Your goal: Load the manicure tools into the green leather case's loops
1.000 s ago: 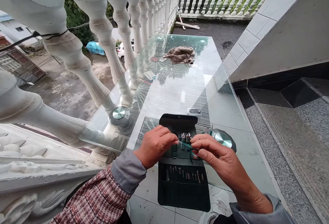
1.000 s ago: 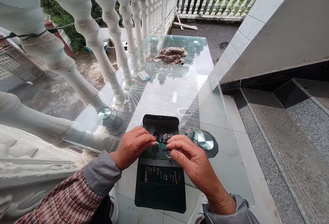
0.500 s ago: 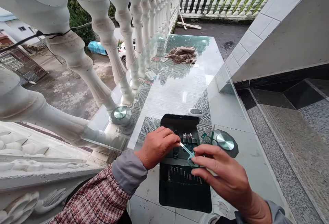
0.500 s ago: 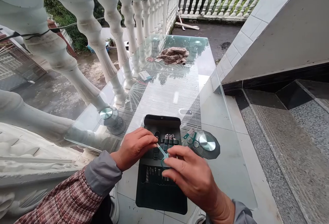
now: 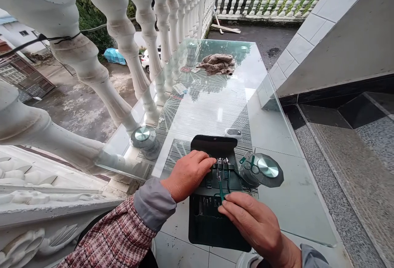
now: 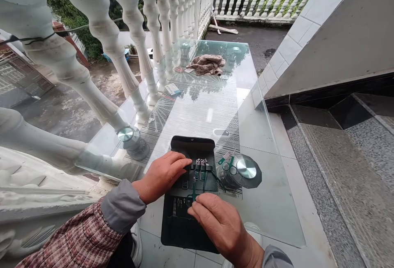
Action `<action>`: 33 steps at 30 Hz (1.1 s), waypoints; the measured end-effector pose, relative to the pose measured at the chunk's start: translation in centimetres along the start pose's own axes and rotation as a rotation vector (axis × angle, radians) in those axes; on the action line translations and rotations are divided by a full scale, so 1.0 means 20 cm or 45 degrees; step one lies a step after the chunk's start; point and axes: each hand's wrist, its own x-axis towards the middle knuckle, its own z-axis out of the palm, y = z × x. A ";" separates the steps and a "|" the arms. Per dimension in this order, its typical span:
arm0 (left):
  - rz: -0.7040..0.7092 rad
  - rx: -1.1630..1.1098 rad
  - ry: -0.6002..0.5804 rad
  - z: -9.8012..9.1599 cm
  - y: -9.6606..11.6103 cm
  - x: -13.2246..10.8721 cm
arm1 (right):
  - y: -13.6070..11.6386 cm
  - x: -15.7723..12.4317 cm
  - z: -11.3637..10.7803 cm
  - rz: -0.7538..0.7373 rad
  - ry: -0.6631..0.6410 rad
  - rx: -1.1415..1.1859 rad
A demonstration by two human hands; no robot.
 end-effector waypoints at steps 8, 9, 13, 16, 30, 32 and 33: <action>-0.023 -0.020 -0.072 -0.01 0.01 0.00 | 0.00 0.02 0.05 0.034 0.026 0.027; -0.028 -0.018 -0.075 -0.02 0.00 0.00 | 0.00 0.02 0.05 0.045 0.034 0.019; -0.044 0.007 -0.085 -0.02 0.00 0.00 | 0.00 0.03 0.06 0.059 0.025 -0.019; -0.072 0.009 -0.112 -0.01 0.00 0.00 | 0.00 0.04 0.06 0.066 -0.007 -0.077; -0.125 0.038 -0.168 0.01 -0.01 0.00 | -0.01 0.07 0.08 0.237 -0.063 -0.212; -0.127 0.031 -0.173 0.00 0.00 0.01 | -0.01 0.08 0.07 0.280 -0.067 -0.210; -0.127 0.029 -0.175 0.00 0.00 0.01 | -0.01 0.08 0.07 0.298 -0.064 -0.213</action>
